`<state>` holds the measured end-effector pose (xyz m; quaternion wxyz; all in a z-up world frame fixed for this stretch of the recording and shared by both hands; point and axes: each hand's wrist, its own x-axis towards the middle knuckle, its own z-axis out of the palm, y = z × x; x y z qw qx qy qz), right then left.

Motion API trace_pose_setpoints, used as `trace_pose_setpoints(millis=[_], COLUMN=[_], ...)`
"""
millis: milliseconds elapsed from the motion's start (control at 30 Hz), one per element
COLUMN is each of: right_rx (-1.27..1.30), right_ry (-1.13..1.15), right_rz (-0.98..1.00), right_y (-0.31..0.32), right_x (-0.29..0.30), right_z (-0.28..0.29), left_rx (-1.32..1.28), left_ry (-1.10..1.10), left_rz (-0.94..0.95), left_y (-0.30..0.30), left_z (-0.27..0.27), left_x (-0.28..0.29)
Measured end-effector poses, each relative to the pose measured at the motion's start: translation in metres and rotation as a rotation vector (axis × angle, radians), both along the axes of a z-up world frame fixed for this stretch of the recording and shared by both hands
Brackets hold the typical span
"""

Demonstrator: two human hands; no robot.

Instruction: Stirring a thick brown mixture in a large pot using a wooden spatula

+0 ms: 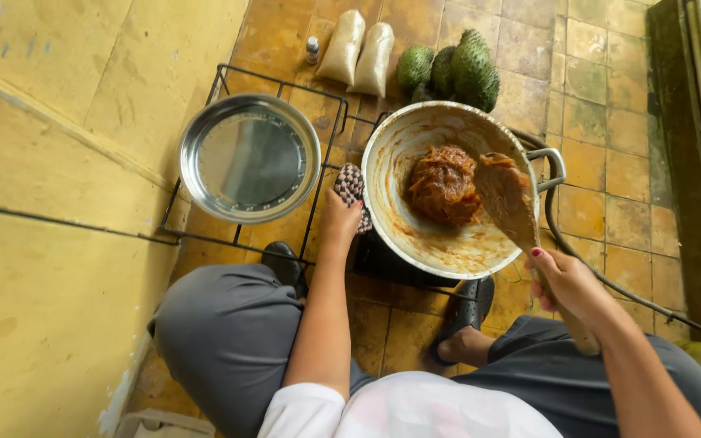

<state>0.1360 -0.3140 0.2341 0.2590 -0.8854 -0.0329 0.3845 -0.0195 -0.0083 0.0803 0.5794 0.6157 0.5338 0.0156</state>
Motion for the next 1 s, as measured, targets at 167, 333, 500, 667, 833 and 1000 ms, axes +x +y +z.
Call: trace_pose_setpoints(millis=[167,333,500,667,833,1000], right_rx=[-0.577,-0.73,-0.637,-0.696,-0.684,-0.635], right_ry=[-0.14,-0.168,-0.389,-0.359,-0.274,-0.329], right_rz=[0.528,1.229,0.945,0.927,0.766,0.781], right_y=[0.021,-0.014,0.001,-0.009,-0.021,-0.018], right_x=[0.045,0.115,0.084,0.077,0.071,0.072], right_z=[-0.001,-0.125,-0.072,-0.02,0.005,-0.008], left_rx=[-0.036,0.038,-0.031,-0.049,-0.097,-0.05], left_ry=[0.015,0.094,0.1,0.184,0.034,0.0], left_rz=[-0.014,-0.061,-0.025,-0.047,0.028,0.068], left_y=[-0.003,0.005,0.002,0.019,0.023,0.024], left_z=[0.009,-0.033,-0.009,-0.035,-0.05,-0.062], left_x=[-0.004,0.007,0.006,0.01,0.008,0.011])
